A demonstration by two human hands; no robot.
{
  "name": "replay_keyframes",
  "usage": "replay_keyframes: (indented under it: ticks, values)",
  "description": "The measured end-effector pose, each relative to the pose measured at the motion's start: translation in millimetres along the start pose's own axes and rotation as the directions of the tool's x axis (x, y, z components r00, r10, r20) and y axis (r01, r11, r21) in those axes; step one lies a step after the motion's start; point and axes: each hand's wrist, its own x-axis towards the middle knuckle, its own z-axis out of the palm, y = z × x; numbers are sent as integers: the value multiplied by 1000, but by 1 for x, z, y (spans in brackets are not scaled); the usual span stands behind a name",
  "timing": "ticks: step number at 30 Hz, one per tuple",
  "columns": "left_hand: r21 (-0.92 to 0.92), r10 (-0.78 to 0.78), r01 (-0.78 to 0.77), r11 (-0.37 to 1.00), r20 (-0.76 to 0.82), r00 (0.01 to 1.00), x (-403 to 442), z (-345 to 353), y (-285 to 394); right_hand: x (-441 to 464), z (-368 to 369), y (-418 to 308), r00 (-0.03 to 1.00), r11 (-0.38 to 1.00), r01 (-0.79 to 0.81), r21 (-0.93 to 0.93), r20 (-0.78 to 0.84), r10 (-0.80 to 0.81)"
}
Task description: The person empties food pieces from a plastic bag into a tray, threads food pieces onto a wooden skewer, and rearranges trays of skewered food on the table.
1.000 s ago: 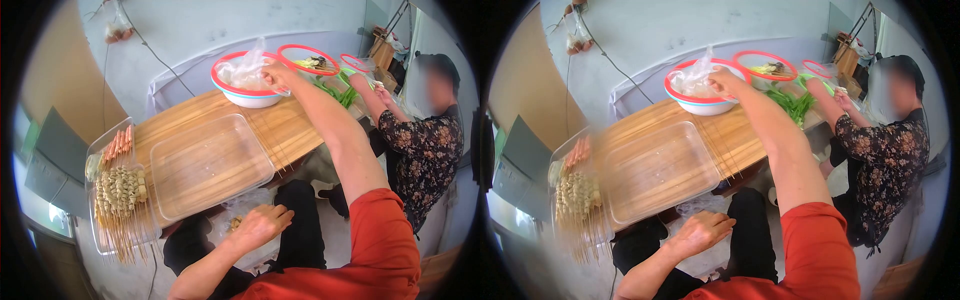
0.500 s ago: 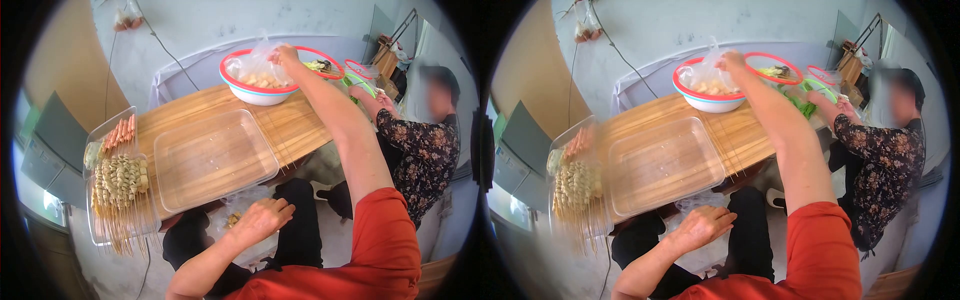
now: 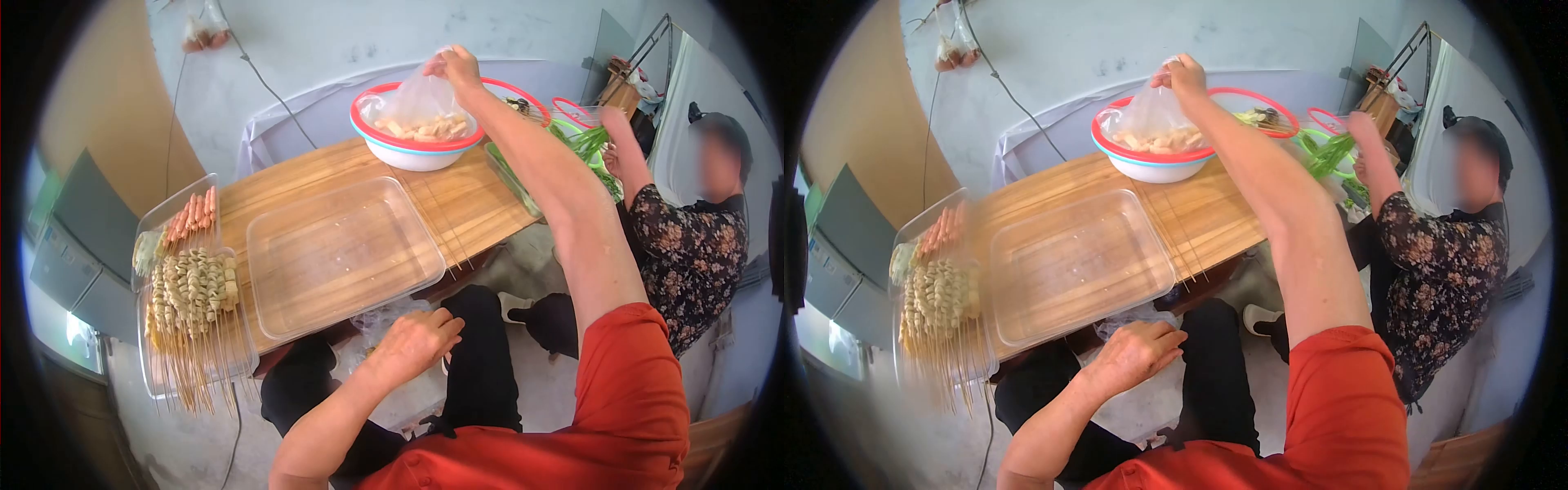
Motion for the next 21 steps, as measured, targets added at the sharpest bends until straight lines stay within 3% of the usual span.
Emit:
replay_keyframes:
  ticks: [5,9,11,13,15,18,20,21]
  values:
    - [-18,-33,33,999,1,999,9,0,-6,16,2,-19,992,992,128,14,11,-128]
    - [-23,-63,62,998,-48,997,2,-18,-2,-2,14,-74,975,974,217,59,36,-219]
    - [-76,-143,130,989,-205,968,-1,-28,-5,-15,19,-98,967,967,245,67,50,-249]
    - [-65,-164,153,986,-254,953,-1,-43,-12,-22,23,-113,961,961,241,133,105,-256]
    - [-61,-355,362,930,-401,844,-2,-53,-22,-23,27,-114,960,952,220,213,128,-250]
    - [31,-339,408,912,-501,796,-2,-69,-51,-42,36,-121,961,932,151,329,173,-216]
    - [-92,-375,413,906,-628,682,3,-85,-52,-67,46,-131,962,924,104,369,197,-187]
    - [-90,-377,415,905,-621,687,3,-88,-57,-81,51,-134,964,920,45,390,225,-142]
